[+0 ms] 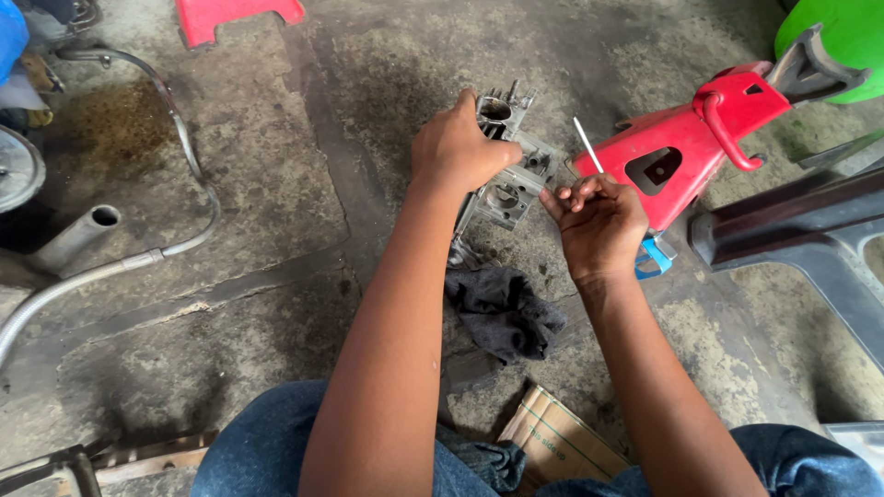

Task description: The person cleans a metal engine cylinder block using a blue oil can and a grey rag. They spray oil into the cylinder bore and wipe the interior and exterior surfaces repeatedly, rotating the block to access different areas.

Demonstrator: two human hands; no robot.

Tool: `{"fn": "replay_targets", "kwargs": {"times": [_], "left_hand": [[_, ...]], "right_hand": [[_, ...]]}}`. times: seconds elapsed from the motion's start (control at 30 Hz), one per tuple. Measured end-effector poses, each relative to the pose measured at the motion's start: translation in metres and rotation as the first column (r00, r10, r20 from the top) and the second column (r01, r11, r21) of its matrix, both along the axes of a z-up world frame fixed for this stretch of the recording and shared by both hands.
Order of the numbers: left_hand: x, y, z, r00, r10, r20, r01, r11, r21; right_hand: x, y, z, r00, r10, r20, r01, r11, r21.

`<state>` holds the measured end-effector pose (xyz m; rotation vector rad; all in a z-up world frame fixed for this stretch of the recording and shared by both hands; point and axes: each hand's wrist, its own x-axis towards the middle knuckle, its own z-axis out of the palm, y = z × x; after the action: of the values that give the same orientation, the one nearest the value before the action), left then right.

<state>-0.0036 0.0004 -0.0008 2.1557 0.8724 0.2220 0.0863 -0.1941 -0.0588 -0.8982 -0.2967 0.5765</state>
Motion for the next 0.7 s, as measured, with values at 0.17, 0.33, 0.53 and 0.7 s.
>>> {"fn": "replay_targets", "kwargs": {"times": [0.17, 0.33, 0.53, 0.7], "left_hand": [[-0.003, -0.002, 0.005, 1.000, 0.006, -0.019, -0.006, 1.000, 0.030], [-0.006, 0.004, -0.001, 0.999, -0.048, 0.012, 0.047, 0.997, 0.053], [-0.007, 0.002, -0.013, 0.996, -0.057, 0.071, 0.049, 0.992, 0.115], [-0.006, 0.003, -0.010, 0.994, -0.074, 0.078, 0.064, 0.990, 0.123]], "right_hand": [[0.007, -0.003, 0.011, 0.396, 0.446, 0.803, 0.142, 0.834, -0.533], [0.010, -0.018, 0.018, -0.122, 0.789, 0.602, 0.169, 0.614, -0.771], [0.001, -0.023, -0.006, 0.891, 0.349, 0.291, -0.292, 0.930, -0.224], [0.003, -0.013, -0.005, 0.964, 0.213, 0.162, -0.215, 0.977, -0.001]]}}
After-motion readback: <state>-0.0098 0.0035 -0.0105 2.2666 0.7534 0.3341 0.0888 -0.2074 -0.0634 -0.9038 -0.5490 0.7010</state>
